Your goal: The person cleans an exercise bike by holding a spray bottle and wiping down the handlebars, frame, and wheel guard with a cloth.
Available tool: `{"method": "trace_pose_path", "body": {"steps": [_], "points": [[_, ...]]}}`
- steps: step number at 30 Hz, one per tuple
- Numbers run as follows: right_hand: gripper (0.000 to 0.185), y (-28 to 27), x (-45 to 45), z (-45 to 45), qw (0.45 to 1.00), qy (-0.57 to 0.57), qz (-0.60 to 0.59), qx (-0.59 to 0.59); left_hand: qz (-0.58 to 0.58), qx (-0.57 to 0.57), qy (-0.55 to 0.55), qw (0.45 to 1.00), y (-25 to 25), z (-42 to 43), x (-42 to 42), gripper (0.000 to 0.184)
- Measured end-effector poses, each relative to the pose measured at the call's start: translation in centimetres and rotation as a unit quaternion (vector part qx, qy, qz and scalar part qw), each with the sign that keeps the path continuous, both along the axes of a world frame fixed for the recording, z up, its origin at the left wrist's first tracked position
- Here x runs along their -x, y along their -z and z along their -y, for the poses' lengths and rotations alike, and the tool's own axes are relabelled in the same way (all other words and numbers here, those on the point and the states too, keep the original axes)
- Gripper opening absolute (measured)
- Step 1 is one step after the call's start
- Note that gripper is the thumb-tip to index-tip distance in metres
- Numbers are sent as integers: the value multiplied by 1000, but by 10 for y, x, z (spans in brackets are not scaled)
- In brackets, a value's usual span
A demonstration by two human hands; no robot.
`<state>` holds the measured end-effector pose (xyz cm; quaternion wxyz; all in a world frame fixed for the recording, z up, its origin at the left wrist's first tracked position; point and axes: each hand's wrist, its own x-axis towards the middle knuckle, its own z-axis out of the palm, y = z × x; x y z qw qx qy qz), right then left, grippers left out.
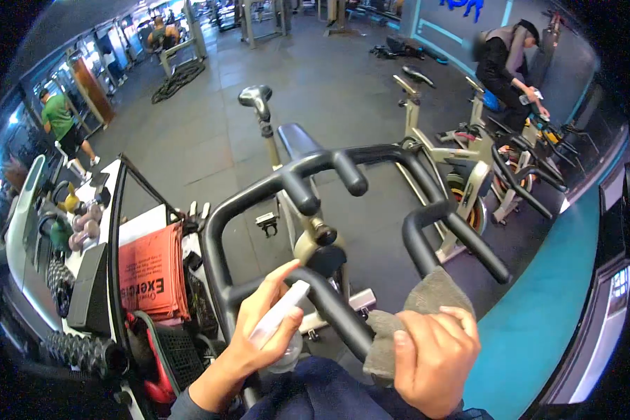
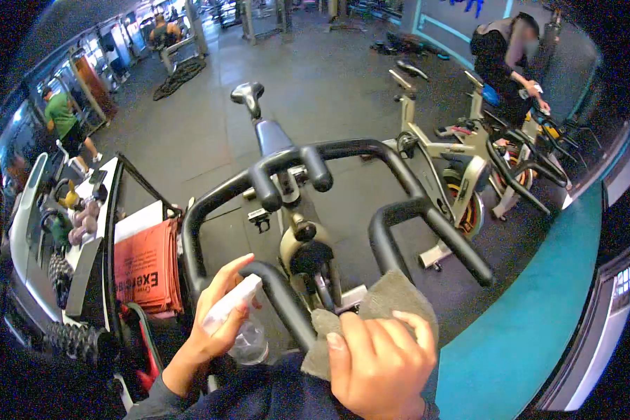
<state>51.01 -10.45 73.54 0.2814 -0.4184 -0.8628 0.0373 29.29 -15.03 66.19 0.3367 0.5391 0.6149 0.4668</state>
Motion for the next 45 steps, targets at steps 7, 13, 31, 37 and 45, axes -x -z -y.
{"method": "trace_pose_path", "body": {"steps": [7, 13, 31, 37, 45], "points": [[23, 9, -13, -4, 995, -51, -72, 36, 37, 47, -10, 998, 0, 2, 1, 78], [35, 12, -14, -6, 994, -45, -96, 30, 42, -6, -26, 999, 14, 2, 2, 62], [33, 18, -16, -10, 994, -106, 31, -18, 96, -64, -137, 984, -51, 62, -60, 100], [33, 7, 4, 0, 968, -132, 208, 41, 90, -152, -221, 959, -38, 98, -112, 98], [38, 39, 103, -61, 933, -182, 267, 157, -29, -232, -104, 967, 29, 111, -118, 85]]}}
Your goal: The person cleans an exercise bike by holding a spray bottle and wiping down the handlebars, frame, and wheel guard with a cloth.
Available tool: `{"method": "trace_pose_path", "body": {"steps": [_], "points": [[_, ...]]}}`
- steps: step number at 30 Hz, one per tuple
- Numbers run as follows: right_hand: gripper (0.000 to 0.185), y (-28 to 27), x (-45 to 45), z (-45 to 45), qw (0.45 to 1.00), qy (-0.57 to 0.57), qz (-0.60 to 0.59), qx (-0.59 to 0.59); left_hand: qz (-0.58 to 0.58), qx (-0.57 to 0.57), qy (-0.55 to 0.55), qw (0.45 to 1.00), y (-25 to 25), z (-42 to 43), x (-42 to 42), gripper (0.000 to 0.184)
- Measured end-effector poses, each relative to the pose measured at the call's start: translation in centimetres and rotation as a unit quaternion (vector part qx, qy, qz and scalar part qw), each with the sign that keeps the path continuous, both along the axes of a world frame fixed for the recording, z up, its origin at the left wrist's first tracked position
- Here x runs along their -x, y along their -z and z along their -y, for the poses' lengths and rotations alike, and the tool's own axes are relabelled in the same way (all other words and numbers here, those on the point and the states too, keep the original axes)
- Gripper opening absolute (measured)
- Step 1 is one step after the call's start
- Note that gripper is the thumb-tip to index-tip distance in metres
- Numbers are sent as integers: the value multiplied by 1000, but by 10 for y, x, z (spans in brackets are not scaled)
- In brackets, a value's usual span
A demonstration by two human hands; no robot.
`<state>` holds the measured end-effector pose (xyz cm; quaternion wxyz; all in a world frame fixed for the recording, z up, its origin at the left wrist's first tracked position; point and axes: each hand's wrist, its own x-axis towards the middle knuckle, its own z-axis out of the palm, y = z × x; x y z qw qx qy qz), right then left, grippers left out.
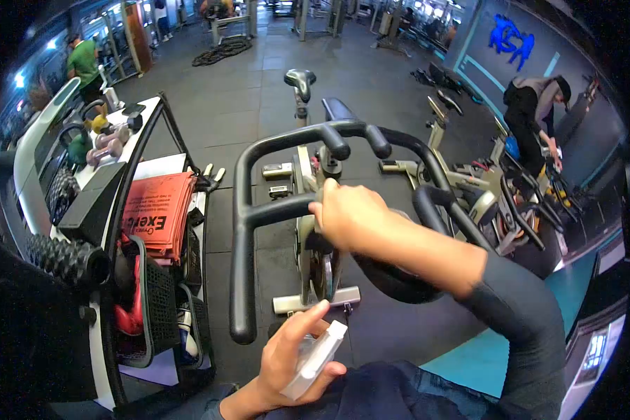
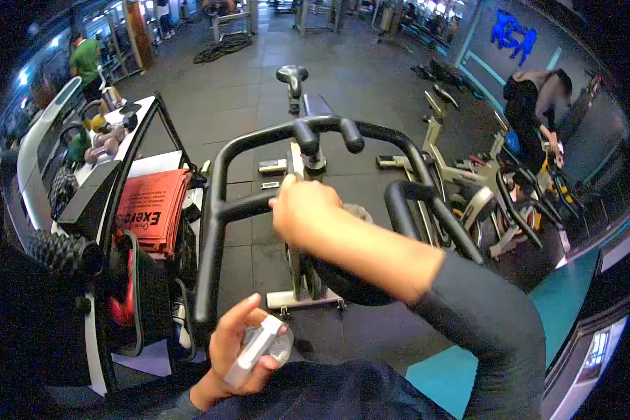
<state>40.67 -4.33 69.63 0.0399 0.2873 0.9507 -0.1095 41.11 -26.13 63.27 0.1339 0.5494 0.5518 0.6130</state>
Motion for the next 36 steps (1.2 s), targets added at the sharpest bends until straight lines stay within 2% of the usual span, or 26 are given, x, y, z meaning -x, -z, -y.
{"method": "trace_pose_path", "body": {"steps": [3, 5, 6, 7, 9, 11, 13, 14, 15, 17, 18, 19, 21, 23, 25, 27, 29, 31, 32, 34, 35, 36], "points": [[47, 5, 44, -13, 996, -38, 78, -1, -36, 8, -49, 998, 7, 10, 1, 78], [50, 21, 69, -31, 986, -115, 118, 2, 7, 2, -71, 997, 16, 18, 1, 73], [49, 26, 81, -41, 969, -196, 149, 5, 7, 14, -79, 997, 21, 24, 1, 73], [58, 31, 86, -47, 965, -227, 123, 39, 10, 17, -87, 996, 24, 27, 0, 73], [62, 30, 89, -53, 967, -171, 144, 119, 40, 68, -108, 991, 29, 36, -5, 72], [64, 33, 87, -53, 973, -155, 116, 127, 29, 80, -118, 989, 36, 41, -11, 71], [64, 29, 71, -52, 964, -236, 87, 88, 22, 89, -109, 990, 38, 40, -16, 71], [64, 30, 64, -53, 953, -293, 79, 27, 19, 87, -107, 990, 38, 39, -19, 71], [60, 2, 49, -29, 971, -203, 128, 4, 12, 82, -106, 991, 39, 38, -20, 71], [41, -8, 30, -9, 991, -74, 108, -3, 35, 89, -78, 992, 41, 37, -21, 70], [47, -4, 25, -2, 995, -28, 86, -50, 38, 96, -63, 993, 38, 35, -19, 69], [46, -5, 20, -1, 993, -14, 116, -25, 42, 99, -49, 993, 38, 33, -17, 68], [39, -1, -8, 16, 992, -20, 70, -104, 10, 102, -51, 993, 29, 28, -14, 67], [40, 8, -44, 43, 968, -16, 24, -249, 30, 90, -24, 995, 25, 19, -11, 67], [42, 4, -82, 70, 900, -44, 54, -431, 15, 73, -16, 997, 23, 9, -7, 67], [41, -5, -101, 74, 835, -87, 71, -539, 14, 66, -8, 998, 19, 1, -2, 67], [39, -1, -96, 75, 854, -59, 48, -515, -21, 67, -17, 997, 18, -4, 5, 65], [40, 8, -74, 70, 907, 1, 39, -419, 9, 74, -22, 997, 23, -5, 11, 64], [40, 12, -62, 67, 907, 5, 36, -421, 22, 79, -24, 996, 26, -5, 13, 62], [38, 13, -38, 58, 949, 63, 46, -305, 34, 80, -26, 996, 32, -5, 15, 63], [38, 14, -25, 48, 950, 63, 47, -301, 36, 87, -28, 995, 32, -4, 15, 64], [37, 15, -8, 35, 971, 63, 60, -224, 34, 60, -38, 997, 33, -4, 14, 66]]}}
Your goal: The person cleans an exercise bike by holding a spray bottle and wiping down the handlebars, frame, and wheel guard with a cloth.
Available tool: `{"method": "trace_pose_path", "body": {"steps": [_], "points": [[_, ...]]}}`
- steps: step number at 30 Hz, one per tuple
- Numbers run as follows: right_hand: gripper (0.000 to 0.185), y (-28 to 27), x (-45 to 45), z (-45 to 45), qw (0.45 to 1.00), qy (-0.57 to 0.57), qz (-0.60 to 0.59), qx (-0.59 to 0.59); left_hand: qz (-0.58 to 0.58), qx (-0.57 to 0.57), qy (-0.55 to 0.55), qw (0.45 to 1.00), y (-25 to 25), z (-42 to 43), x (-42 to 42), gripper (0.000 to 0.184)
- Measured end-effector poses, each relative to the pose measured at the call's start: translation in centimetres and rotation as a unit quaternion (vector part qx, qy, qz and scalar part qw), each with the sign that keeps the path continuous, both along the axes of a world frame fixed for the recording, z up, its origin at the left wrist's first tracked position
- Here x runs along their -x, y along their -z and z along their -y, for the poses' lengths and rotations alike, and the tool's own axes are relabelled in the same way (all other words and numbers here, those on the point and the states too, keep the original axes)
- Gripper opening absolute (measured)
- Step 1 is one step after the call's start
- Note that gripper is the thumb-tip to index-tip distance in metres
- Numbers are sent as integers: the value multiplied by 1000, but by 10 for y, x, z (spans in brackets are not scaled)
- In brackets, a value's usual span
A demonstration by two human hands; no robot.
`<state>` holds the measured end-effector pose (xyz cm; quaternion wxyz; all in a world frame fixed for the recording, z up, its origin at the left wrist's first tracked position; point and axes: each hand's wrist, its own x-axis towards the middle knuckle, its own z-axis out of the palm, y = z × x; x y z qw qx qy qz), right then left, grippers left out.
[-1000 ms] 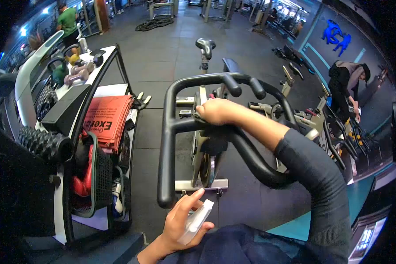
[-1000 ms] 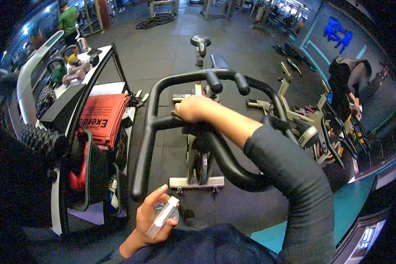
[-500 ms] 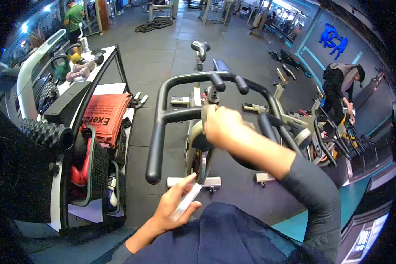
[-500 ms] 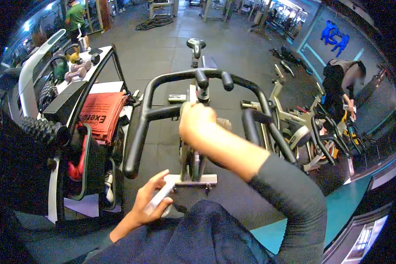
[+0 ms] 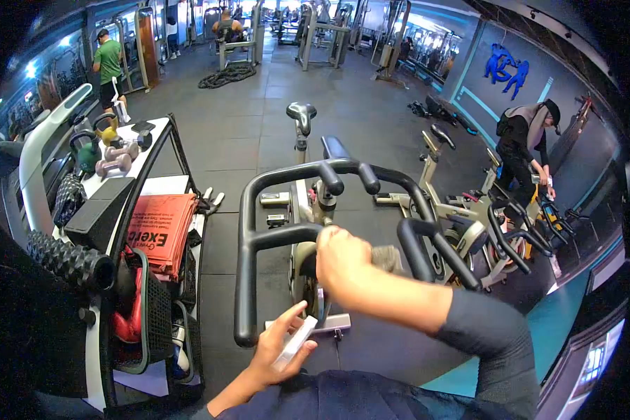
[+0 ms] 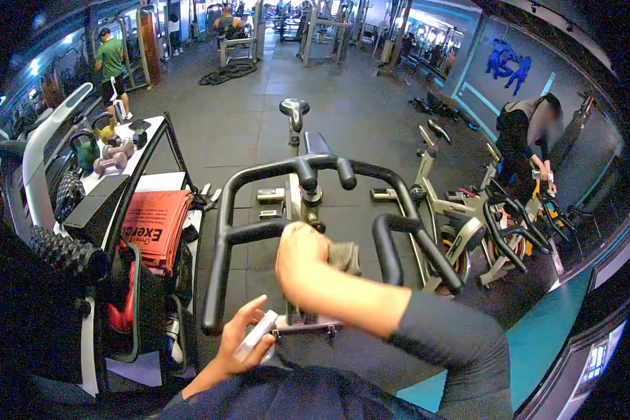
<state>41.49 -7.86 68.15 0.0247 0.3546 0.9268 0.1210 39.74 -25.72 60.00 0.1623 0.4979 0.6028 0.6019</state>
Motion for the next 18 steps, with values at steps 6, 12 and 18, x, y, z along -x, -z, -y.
{"method": "trace_pose_path", "body": {"steps": [6, 12, 18], "points": [[35, -19, 59, -50, 955, -79, 193, 210, 34, 8, -15, 999, 15, 11, -8, 67], [69, -10, 38, -73, 929, -88, 31, 357, 34, 12, 26, 999, 5, 20, -25, 66], [48, -22, 15, -30, 977, -42, 65, 197, 20, 20, 20, 999, 7, 25, -36, 66]]}}
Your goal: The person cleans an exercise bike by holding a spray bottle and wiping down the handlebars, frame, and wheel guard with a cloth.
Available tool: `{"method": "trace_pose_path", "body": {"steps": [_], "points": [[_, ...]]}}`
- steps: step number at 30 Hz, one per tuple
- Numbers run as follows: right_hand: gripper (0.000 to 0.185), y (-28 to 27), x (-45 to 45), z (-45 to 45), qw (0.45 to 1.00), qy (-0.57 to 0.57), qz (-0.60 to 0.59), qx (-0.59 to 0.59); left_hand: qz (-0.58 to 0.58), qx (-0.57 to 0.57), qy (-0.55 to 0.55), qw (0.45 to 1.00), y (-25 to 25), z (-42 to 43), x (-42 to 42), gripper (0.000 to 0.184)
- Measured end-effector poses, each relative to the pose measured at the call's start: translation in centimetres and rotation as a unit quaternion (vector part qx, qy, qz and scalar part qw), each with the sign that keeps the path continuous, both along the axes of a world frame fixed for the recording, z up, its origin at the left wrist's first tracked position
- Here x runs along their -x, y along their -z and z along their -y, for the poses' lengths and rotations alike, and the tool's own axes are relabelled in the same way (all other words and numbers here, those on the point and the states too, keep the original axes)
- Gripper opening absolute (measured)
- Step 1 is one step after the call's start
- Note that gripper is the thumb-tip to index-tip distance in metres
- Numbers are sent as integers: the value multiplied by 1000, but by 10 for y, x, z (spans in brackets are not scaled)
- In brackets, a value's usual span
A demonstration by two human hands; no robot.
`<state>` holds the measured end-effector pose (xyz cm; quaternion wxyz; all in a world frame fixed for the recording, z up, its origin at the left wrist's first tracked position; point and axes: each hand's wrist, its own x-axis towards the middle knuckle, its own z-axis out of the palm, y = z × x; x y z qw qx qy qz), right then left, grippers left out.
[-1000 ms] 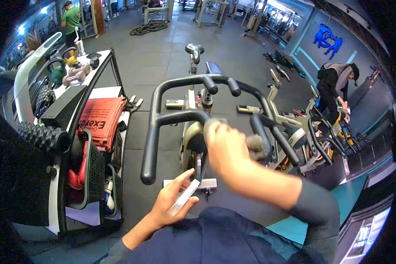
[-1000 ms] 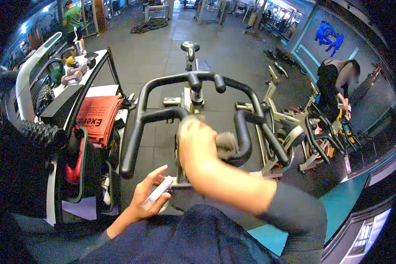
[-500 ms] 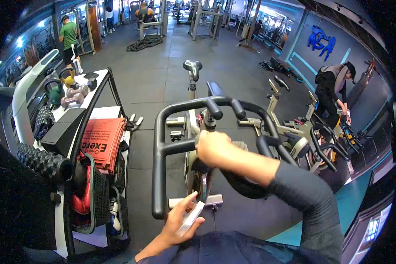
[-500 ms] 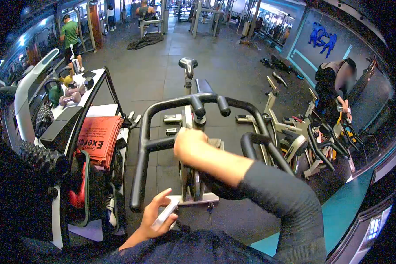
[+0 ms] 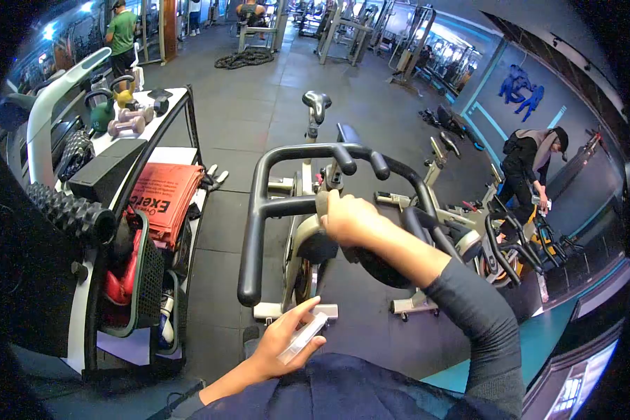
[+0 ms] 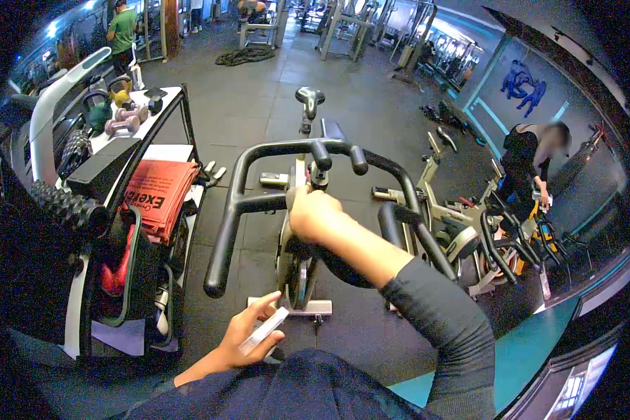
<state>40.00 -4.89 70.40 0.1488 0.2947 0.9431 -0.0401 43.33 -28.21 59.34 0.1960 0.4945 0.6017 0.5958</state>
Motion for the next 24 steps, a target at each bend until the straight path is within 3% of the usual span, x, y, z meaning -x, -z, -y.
{"method": "trace_pose_path", "body": {"steps": [3, 4, 7, 13, 16, 19, 24], "points": [[60, 18, -23, 29, 987, 14, 6, -162, -11, -3, 12, 1000, 2, -2, -5, 66], [56, 24, -35, 44, 967, 7, 9, -253, -13, -2, 17, 1000, 1, -3, -7, 66], [49, 25, -84, 78, 862, -67, 62, -498, -4, 0, 32, 999, -4, -7, -7, 66], [50, 21, -119, 76, 825, -158, 13, -542, -18, -8, 28, 999, -8, -10, -4, 66], [47, 41, -97, 73, 777, -90, 20, -623, -6, -22, 11, 1000, -2, -8, -4, 65], [44, 57, -59, 67, 772, -24, 44, -634, -14, -12, -8, 1000, 5, -2, -4, 64], [41, 81, 12, 42, 828, 85, 46, -552, 1, 6, -17, 1000, 9, 7, -11, 64]]}}
